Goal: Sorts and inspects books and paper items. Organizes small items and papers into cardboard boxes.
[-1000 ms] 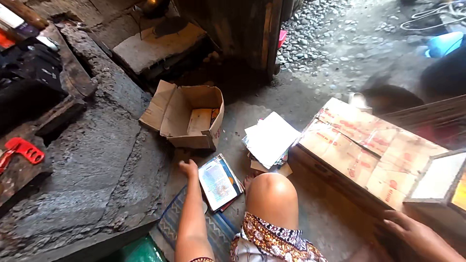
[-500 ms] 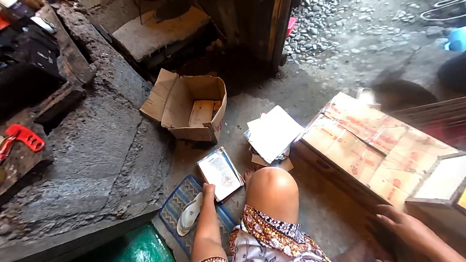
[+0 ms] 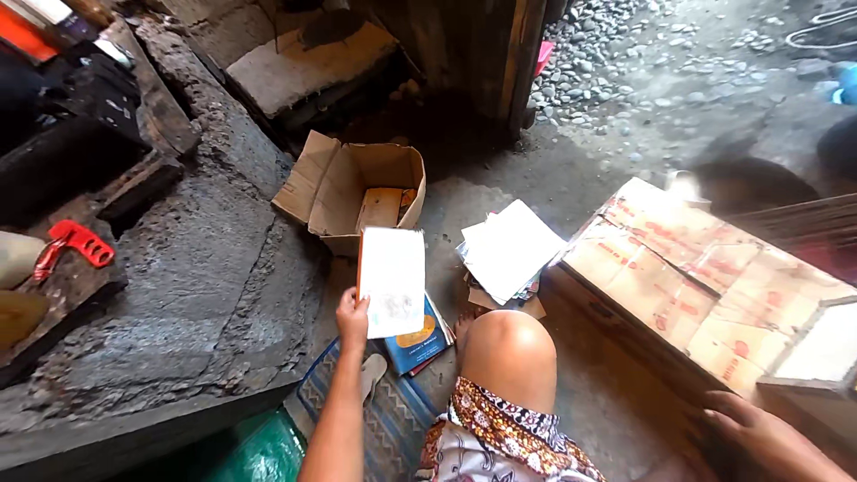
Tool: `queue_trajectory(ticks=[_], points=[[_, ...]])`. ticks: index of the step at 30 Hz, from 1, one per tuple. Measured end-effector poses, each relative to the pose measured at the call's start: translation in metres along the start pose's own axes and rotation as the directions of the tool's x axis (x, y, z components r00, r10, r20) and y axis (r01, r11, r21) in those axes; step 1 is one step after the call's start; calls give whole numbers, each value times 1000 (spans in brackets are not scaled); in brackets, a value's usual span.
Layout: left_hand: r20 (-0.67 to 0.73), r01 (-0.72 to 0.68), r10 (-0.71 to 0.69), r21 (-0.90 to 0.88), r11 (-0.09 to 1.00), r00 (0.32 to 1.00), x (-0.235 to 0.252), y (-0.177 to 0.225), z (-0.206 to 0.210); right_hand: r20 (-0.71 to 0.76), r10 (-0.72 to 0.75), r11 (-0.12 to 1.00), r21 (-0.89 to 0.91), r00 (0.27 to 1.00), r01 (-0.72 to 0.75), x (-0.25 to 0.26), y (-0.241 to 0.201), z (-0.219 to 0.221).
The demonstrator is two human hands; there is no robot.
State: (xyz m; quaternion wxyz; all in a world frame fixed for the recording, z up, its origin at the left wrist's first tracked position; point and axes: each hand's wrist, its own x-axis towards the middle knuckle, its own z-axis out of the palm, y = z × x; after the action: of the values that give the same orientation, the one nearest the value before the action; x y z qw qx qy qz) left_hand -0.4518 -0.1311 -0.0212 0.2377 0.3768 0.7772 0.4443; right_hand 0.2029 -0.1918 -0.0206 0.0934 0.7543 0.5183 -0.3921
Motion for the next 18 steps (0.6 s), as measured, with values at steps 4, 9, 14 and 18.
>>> queue_trajectory(ticks=[4, 9, 14, 18], points=[[-35, -34, 34, 0, 999, 999, 70, 71, -27, 3, 4, 1000, -8, 1000, -4, 1, -1, 0], [-74, 29, -30, -14, 999, 997, 181, 113, -31, 19, 16, 1000, 2, 1000, -16, -2, -10, 2], [-324, 57, 39, 283, 958, 945, 202, 92, -7, 32, 26, 999, -24, 999, -25, -6, -13, 2], [-409, 8, 49, 136, 991, 911, 141, 8, 45, 46, 15, 999, -29, 999, -14, -6, -12, 0]])
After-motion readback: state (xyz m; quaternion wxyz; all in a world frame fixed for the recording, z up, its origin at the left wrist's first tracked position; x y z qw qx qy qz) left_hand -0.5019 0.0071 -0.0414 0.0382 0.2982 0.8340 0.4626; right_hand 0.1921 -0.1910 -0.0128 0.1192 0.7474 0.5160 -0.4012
